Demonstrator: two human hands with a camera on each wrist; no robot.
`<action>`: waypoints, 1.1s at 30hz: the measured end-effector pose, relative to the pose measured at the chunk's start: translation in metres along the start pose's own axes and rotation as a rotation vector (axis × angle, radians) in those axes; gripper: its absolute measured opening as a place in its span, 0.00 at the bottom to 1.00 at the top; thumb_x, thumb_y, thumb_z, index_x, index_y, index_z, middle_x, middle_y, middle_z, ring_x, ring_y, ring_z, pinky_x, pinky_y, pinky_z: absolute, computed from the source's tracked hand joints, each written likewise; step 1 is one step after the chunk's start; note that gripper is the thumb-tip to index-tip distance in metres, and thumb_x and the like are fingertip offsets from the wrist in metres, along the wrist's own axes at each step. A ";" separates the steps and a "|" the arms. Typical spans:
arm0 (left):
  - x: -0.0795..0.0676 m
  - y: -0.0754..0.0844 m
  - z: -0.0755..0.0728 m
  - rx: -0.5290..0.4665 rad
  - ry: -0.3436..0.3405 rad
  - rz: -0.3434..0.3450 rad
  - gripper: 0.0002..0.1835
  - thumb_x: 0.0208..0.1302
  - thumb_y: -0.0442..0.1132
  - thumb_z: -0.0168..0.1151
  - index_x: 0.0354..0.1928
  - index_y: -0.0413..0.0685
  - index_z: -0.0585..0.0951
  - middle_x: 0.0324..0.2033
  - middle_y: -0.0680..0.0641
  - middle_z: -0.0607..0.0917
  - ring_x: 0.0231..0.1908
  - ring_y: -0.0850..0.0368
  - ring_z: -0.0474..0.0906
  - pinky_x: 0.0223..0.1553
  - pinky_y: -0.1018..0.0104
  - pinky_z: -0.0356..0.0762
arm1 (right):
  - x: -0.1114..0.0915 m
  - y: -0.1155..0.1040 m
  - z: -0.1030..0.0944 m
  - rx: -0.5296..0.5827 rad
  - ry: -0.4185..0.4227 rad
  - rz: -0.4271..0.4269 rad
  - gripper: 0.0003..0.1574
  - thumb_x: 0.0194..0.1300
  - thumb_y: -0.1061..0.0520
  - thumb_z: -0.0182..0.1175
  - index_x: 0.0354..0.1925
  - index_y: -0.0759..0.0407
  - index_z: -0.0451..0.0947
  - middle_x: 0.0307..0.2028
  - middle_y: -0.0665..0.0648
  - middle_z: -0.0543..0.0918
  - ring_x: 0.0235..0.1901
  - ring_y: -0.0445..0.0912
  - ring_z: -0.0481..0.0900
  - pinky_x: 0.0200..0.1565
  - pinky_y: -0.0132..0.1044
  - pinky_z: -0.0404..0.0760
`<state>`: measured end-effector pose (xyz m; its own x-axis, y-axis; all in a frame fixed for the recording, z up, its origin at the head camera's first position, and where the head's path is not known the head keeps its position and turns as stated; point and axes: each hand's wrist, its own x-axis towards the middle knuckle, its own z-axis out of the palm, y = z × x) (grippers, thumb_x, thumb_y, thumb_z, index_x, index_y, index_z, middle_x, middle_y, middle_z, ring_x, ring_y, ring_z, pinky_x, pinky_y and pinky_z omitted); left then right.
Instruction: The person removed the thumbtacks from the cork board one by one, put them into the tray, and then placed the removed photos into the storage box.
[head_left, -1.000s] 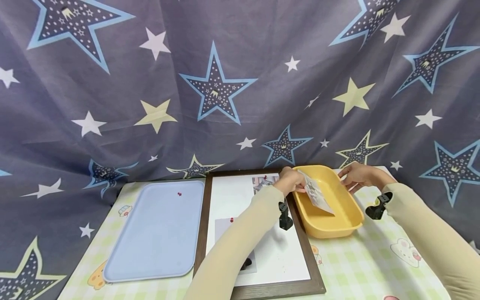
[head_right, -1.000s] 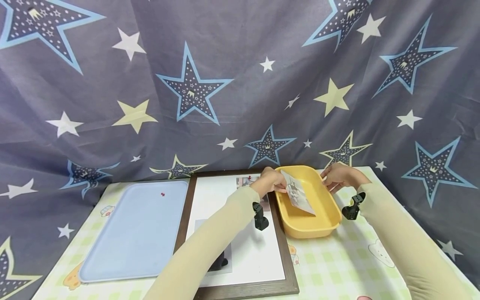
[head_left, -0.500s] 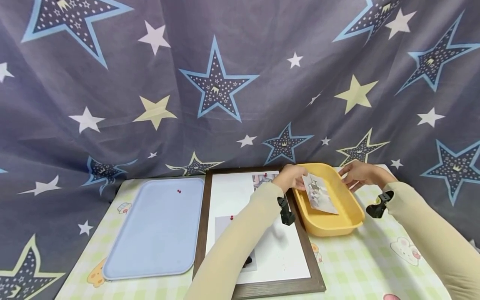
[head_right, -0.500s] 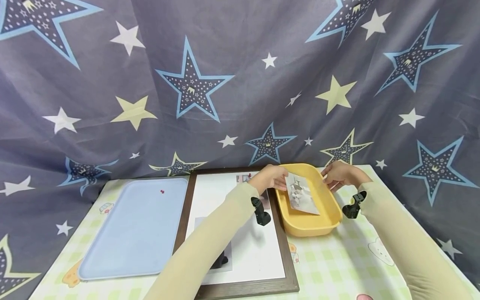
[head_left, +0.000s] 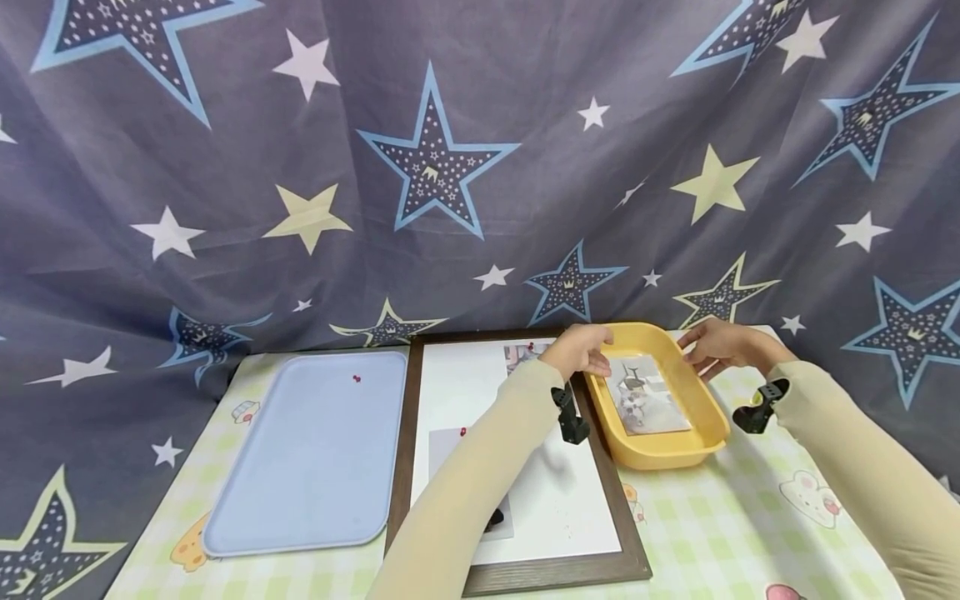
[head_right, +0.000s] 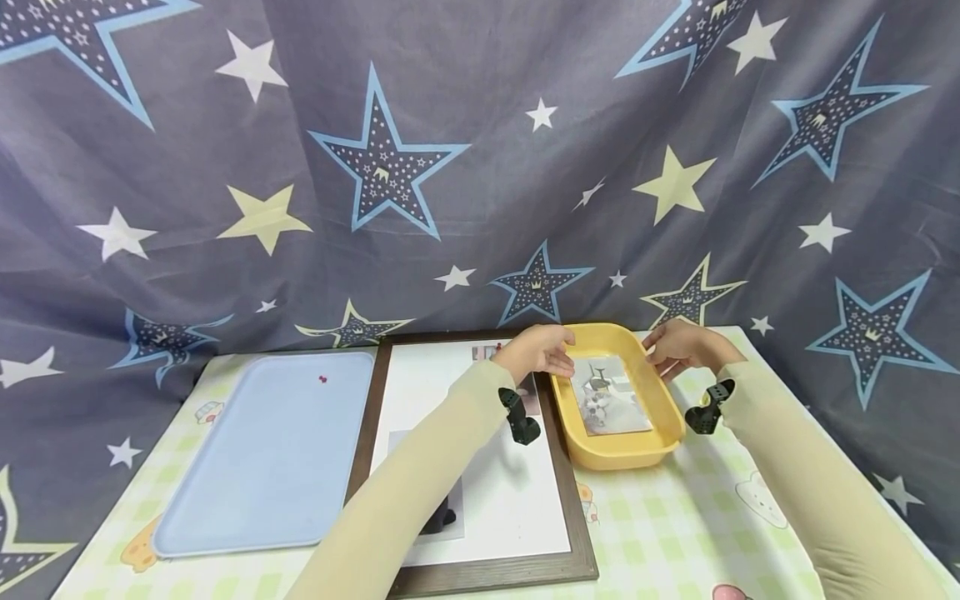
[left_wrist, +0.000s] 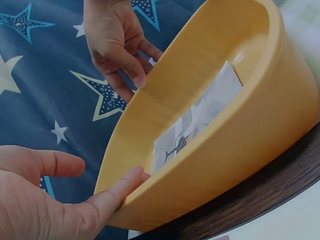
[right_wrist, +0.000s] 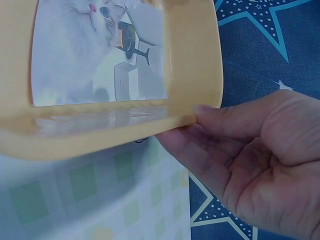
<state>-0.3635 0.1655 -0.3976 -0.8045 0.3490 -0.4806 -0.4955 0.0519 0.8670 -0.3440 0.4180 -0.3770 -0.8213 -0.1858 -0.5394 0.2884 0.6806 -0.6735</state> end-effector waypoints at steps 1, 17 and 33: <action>0.000 0.000 0.000 0.001 0.000 0.000 0.30 0.69 0.30 0.56 0.69 0.20 0.63 0.60 0.17 0.72 0.60 0.26 0.76 0.61 0.46 0.80 | 0.000 0.000 0.000 0.000 0.001 0.002 0.33 0.74 0.66 0.53 0.70 0.81 0.57 0.40 0.54 0.88 0.38 0.44 0.86 0.47 0.44 0.89; -0.004 -0.002 -0.003 -0.029 -0.025 0.015 0.28 0.67 0.29 0.53 0.65 0.17 0.65 0.58 0.18 0.74 0.60 0.26 0.76 0.62 0.45 0.79 | -0.003 -0.003 0.002 -0.001 -0.001 -0.001 0.31 0.74 0.66 0.53 0.68 0.81 0.58 0.39 0.53 0.87 0.37 0.43 0.86 0.46 0.43 0.89; 0.002 -0.009 -0.010 -0.002 -0.106 0.057 0.25 0.68 0.27 0.49 0.65 0.20 0.69 0.57 0.23 0.79 0.61 0.33 0.77 0.61 0.52 0.80 | -0.002 -0.001 0.001 -0.003 -0.004 -0.001 0.33 0.74 0.66 0.53 0.70 0.81 0.55 0.42 0.54 0.88 0.39 0.43 0.85 0.48 0.44 0.89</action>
<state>-0.3637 0.1566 -0.4081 -0.7924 0.4479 -0.4141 -0.4507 0.0276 0.8923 -0.3424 0.4171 -0.3756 -0.8196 -0.1896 -0.5406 0.2857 0.6826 -0.6726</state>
